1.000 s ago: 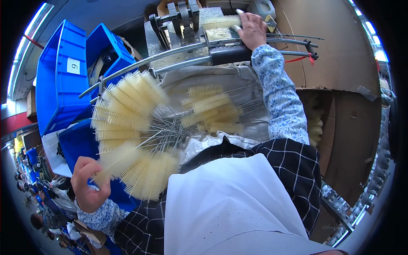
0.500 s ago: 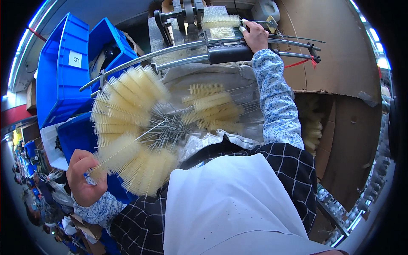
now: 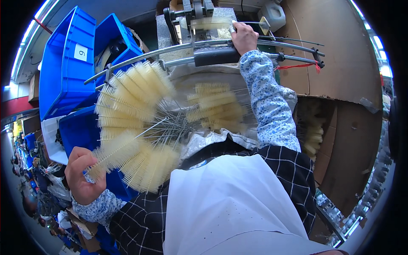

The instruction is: The person repeatedly picks up yellow bristle brush heads from a blue bin and inserts them into a metal jig. They use a tool to secure the brush heads onto metal rods within the jig. The person handles the brushes one at a time, placing them into the jig and then removing them.

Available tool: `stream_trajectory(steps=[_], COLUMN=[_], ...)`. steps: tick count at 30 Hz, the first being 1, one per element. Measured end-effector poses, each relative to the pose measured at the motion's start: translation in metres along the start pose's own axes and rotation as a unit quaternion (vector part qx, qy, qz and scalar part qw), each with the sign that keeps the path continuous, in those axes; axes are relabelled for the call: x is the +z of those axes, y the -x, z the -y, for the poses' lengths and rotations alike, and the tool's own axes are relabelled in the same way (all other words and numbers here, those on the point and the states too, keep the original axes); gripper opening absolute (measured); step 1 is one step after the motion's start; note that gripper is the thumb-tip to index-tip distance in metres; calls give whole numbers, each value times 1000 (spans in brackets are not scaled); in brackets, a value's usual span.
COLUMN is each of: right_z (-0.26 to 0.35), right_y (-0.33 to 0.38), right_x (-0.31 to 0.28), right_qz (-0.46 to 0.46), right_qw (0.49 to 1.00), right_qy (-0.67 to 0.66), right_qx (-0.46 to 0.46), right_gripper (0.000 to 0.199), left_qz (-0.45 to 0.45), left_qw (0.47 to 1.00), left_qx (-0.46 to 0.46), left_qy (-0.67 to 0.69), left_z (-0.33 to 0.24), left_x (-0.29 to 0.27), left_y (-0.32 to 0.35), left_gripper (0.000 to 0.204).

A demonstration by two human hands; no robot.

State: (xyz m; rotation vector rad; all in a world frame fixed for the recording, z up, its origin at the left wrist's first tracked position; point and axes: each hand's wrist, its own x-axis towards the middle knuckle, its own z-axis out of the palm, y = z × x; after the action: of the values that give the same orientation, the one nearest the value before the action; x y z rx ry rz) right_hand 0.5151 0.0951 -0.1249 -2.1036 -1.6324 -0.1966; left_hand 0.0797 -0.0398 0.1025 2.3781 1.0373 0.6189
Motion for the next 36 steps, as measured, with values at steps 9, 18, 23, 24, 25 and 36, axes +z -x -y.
stream_trajectory(steps=[9, 18, 23, 24, 25, 36], right_z=[38, 70, 79, 79, 80, 82], right_y=[2, 5, 5, 5, 5, 5], right_x=[6, 19, 17, 18, 18, 18], right_qz=[22, 23, 25, 24, 25, 25], right_qw=[1000, 999, 999, 999, 999, 999], right_qy=[5, -9, -9, -14, -18, -14], right_qx=[12, 33, 23, 24, 25, 27], right_gripper=[15, 18, 19, 20, 20, 22], left_qz=[8, 28, 26, 26, 26, 36], left_qw=[1000, 999, 999, 999, 999, 999], left_qx=[11, 22, 27, 25, 24, 35], left_qy=[3, 5, 12, 9, 6, 17], left_z=[-4, -17, -10, -13, -16, -11], left_x=[0, 4, 3, 3, 3, 5], left_y=[-2, -12, -9, -10, -11, -13], left_gripper=[38, 38, 38, 38, 38, 37])
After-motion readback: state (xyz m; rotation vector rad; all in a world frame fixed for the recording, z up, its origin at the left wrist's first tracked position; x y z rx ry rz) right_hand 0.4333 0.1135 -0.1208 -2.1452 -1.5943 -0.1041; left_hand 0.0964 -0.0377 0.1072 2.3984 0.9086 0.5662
